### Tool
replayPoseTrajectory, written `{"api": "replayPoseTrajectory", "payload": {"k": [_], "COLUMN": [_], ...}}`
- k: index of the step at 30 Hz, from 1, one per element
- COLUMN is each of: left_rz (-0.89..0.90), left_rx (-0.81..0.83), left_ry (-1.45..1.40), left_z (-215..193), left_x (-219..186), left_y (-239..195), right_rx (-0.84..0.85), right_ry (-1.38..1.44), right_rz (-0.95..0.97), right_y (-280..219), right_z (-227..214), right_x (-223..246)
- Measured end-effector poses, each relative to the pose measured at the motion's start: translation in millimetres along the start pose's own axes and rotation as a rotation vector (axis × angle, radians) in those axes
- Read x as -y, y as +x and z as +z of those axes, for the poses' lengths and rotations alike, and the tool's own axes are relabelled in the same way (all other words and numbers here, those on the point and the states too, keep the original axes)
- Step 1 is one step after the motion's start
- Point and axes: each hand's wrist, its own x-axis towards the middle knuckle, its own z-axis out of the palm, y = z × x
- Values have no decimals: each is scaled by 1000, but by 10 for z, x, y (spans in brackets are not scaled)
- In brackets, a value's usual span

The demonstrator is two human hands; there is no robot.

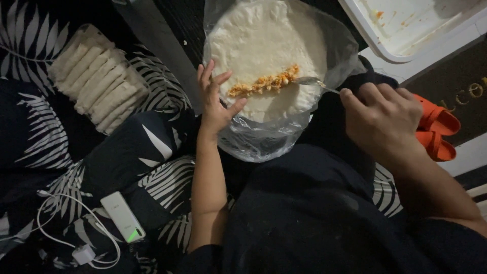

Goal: The person prepares spring rolls by placing filling on wrappers with a spoon and rolling them by hand on a low surface.

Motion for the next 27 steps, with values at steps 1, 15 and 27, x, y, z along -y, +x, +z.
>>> {"api": "replayPoseTrajectory", "payload": {"k": [1,15,27], "left_rz": [21,22,20], "left_rx": [-11,-18,-12], "left_ry": [15,18,5], "left_z": [4,2,-3], "left_x": [12,17,-28], "left_y": [5,-10,-1], "right_rx": [38,76,6], "right_ry": [-3,-9,80], "right_rz": [-9,-27,1], "right_y": [-20,65,-16], "right_z": [-6,148,167], "right_x": [-20,-92,-209]}}
